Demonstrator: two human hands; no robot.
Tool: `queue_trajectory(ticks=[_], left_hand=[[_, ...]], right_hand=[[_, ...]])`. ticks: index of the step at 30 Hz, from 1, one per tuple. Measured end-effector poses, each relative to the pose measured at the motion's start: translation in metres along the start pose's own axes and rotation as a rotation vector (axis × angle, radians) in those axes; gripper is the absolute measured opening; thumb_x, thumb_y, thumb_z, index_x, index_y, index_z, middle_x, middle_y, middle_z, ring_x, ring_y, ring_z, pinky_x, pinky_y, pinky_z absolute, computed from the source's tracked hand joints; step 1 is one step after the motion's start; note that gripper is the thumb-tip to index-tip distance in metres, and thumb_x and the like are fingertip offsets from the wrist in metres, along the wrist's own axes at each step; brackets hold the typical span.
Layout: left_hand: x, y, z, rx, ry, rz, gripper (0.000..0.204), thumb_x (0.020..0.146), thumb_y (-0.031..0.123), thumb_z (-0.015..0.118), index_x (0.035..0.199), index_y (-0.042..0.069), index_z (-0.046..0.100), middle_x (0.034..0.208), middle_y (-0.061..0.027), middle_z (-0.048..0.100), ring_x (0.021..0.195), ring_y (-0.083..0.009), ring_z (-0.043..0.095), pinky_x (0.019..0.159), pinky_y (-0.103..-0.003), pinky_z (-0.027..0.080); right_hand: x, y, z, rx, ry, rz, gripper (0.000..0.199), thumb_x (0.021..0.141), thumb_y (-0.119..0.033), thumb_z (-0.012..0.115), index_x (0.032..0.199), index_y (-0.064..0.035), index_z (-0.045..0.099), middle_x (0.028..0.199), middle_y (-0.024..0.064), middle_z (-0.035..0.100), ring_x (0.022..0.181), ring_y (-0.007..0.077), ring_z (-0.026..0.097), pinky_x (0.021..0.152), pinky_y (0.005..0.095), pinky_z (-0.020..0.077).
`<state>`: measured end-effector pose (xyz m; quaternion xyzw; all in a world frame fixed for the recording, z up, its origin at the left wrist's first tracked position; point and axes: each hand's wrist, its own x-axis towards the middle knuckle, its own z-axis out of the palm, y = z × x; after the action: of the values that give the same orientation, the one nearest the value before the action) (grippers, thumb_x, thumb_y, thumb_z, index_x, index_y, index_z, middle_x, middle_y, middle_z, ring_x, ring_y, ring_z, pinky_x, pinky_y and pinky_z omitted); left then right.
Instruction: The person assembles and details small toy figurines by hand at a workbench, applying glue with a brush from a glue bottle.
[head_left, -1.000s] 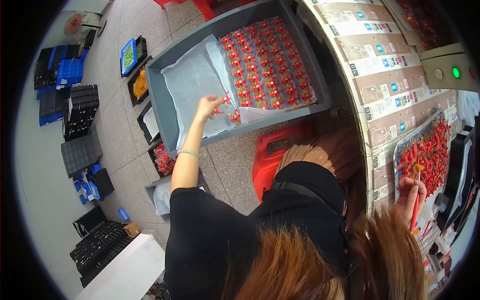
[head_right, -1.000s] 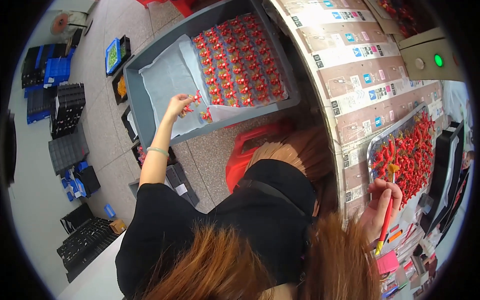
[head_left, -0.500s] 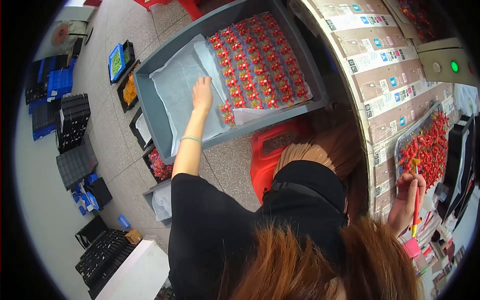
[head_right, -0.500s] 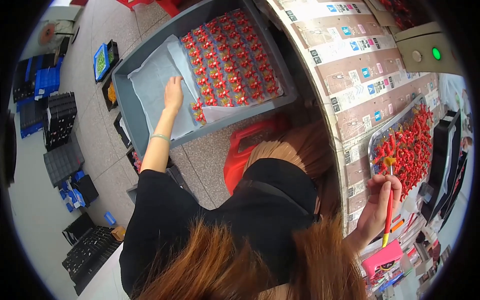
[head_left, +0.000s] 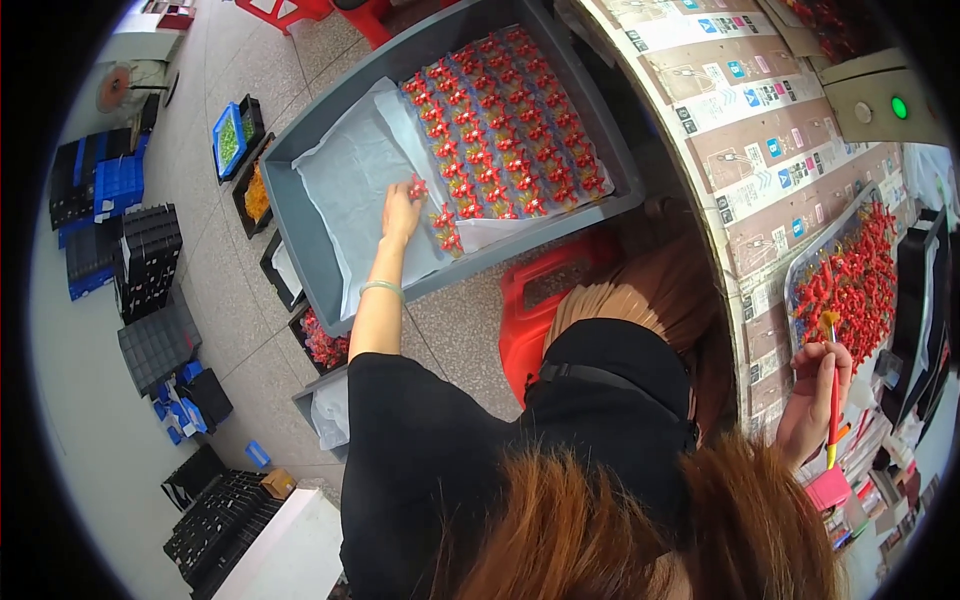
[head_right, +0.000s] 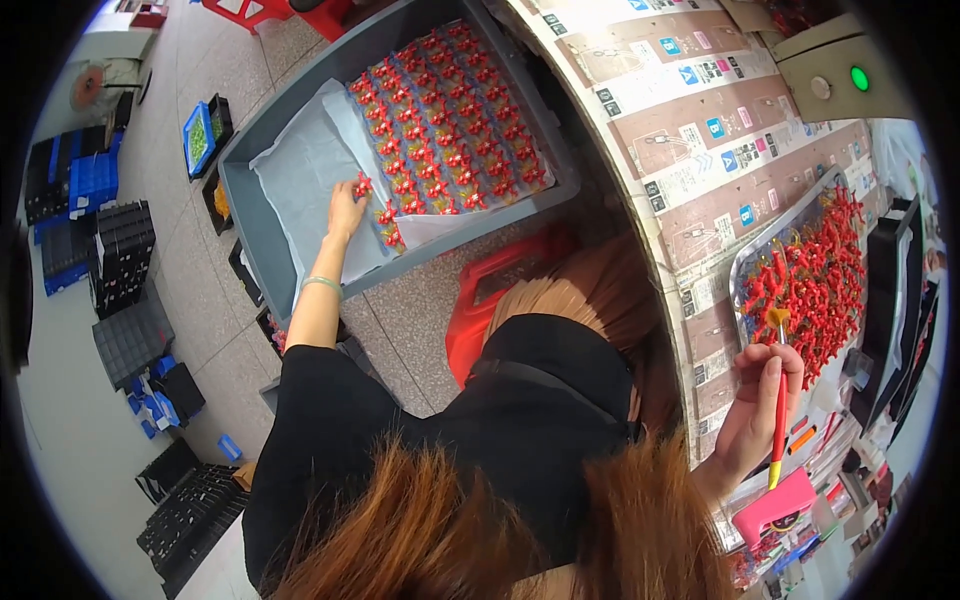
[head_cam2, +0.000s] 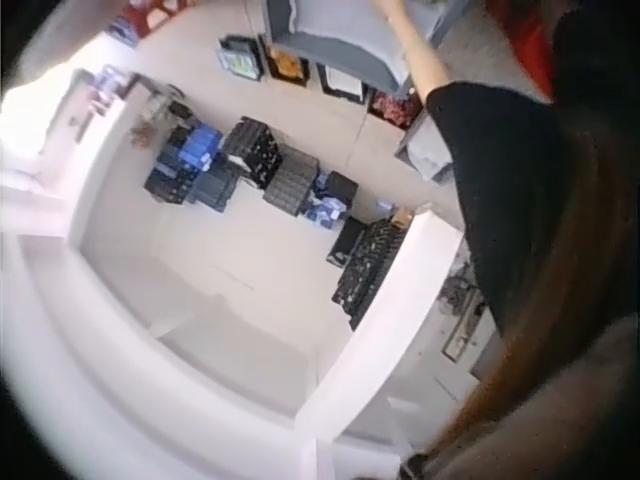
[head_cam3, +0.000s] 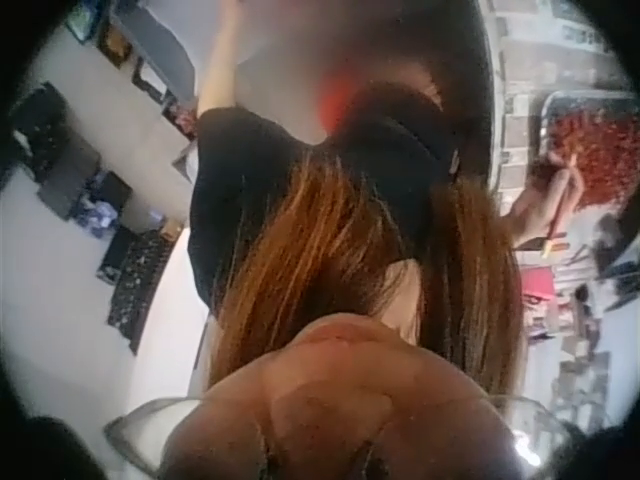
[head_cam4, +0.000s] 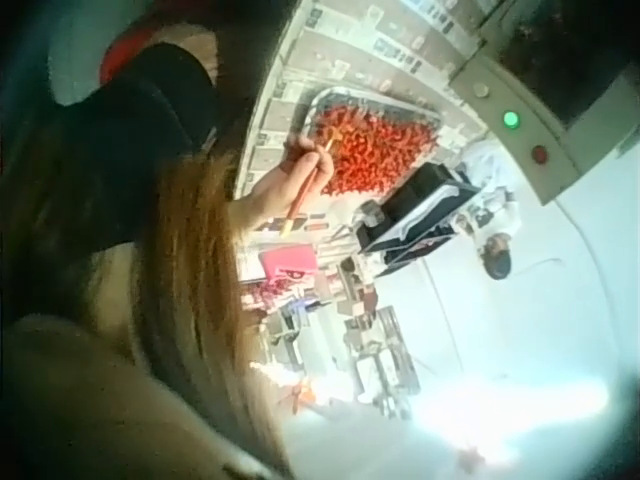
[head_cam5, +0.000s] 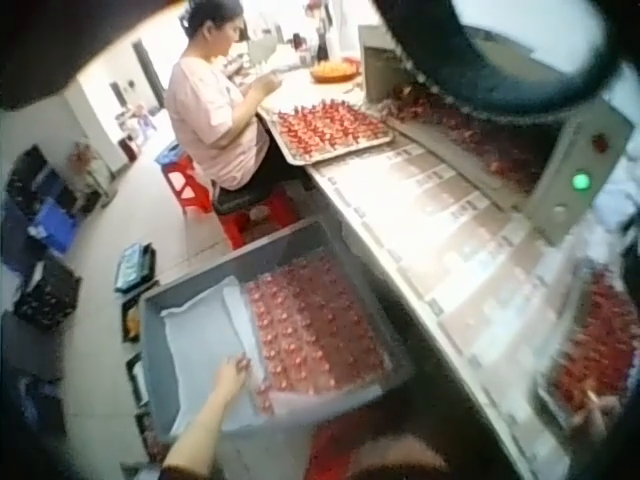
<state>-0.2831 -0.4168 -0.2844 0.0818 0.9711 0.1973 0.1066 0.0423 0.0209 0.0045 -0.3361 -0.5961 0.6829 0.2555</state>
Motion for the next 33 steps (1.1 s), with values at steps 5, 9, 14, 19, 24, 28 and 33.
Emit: queue_trajectory(ticks=[5, 9, 14, 19, 24, 28, 33], left_hand=[[-0.004, 0.037, -0.010, 0.073, -0.045, 0.187, 0.035, 0.069, 0.007, 0.058, 0.103, 0.005, 0.052, 0.101, -0.0147, 0.049, 0.093, -0.0289, 0.050, 0.079, -0.034, 0.042], [0.007, 0.054, 0.010, 0.108, -0.223, 0.293, 0.032, 0.071, 0.015, 0.056, 0.101, 0.004, 0.053, 0.101, -0.0179, 0.049, 0.094, -0.0317, 0.049, 0.080, -0.036, 0.040], [0.004, 0.014, -0.015, 0.492, -0.136, 0.179, 0.042, 0.073, 0.028, 0.058, 0.107, 0.003, 0.053, 0.111, -0.0222, 0.048, 0.107, -0.0321, 0.043, 0.088, -0.039, 0.036], [-0.003, 0.152, -0.046, -0.181, 0.052, 0.247, 0.029, 0.081, 0.016, 0.052, 0.106, 0.001, 0.053, 0.108, -0.0135, 0.050, 0.098, -0.0236, 0.049, 0.085, -0.031, 0.037], [-0.075, 0.334, -0.074, -0.670, -0.067, 0.460, 0.020, 0.085, 0.007, 0.044, 0.101, -0.002, 0.053, 0.103, -0.0068, 0.053, 0.095, -0.0133, 0.049, 0.081, -0.024, 0.039], [-0.134, 0.418, -0.064, -0.818, -0.307, 0.643, 0.016, 0.081, -0.002, 0.045, 0.093, -0.001, 0.055, 0.096, -0.0090, 0.055, 0.092, -0.0174, 0.051, 0.083, -0.027, 0.038], [-0.183, 0.473, -0.041, -0.881, -0.648, 0.913, 0.015, 0.076, -0.003, 0.049, 0.089, -0.001, 0.056, 0.090, -0.0119, 0.056, 0.085, -0.0210, 0.054, 0.074, -0.027, 0.041]], right_hand=[[-0.004, -0.002, -0.019, 0.014, 0.020, -0.014, 0.015, 0.085, -0.010, 0.044, 0.097, -0.0017, 0.048, 0.086, 0.0100, 0.055, 0.076, 0.0158, 0.052, 0.071, 0.0259, 0.0410], [-0.016, -0.025, -0.033, -0.114, 0.129, -0.164, 0.016, 0.085, -0.010, 0.044, 0.098, -0.0013, 0.048, 0.087, 0.0101, 0.055, 0.078, 0.0165, 0.052, 0.071, 0.0274, 0.0419], [0.007, -0.029, -0.055, -0.178, 0.470, -0.327, 0.027, 0.089, -0.023, 0.040, 0.103, -0.0004, 0.046, 0.088, 0.0153, 0.058, 0.076, 0.0178, 0.057, 0.071, 0.0280, 0.0442], [-0.004, -0.020, -0.075, -0.869, 0.326, -0.180, 0.014, 0.077, -0.005, 0.056, 0.090, -0.0026, 0.050, 0.076, 0.0061, 0.059, 0.065, 0.0103, 0.055, 0.062, 0.0222, 0.0430], [0.000, 0.007, -0.060, -1.261, 0.343, -0.218, 0.020, 0.069, -0.009, 0.064, 0.081, -0.0025, 0.050, 0.072, 0.0088, 0.053, 0.067, 0.0215, 0.054, 0.060, 0.0304, 0.0416], [-0.001, 0.040, -0.079, -1.120, 0.478, -0.299, 0.023, 0.064, -0.008, 0.065, 0.082, -0.0060, 0.051, 0.067, 0.0092, 0.048, 0.066, 0.0282, 0.049, 0.059, 0.0380, 0.0390], [0.000, 0.040, -0.092, -1.128, 0.508, -0.384, 0.021, 0.064, -0.007, 0.064, 0.083, -0.0073, 0.054, 0.070, 0.0086, 0.049, 0.067, 0.0262, 0.050, 0.057, 0.0367, 0.0392]])
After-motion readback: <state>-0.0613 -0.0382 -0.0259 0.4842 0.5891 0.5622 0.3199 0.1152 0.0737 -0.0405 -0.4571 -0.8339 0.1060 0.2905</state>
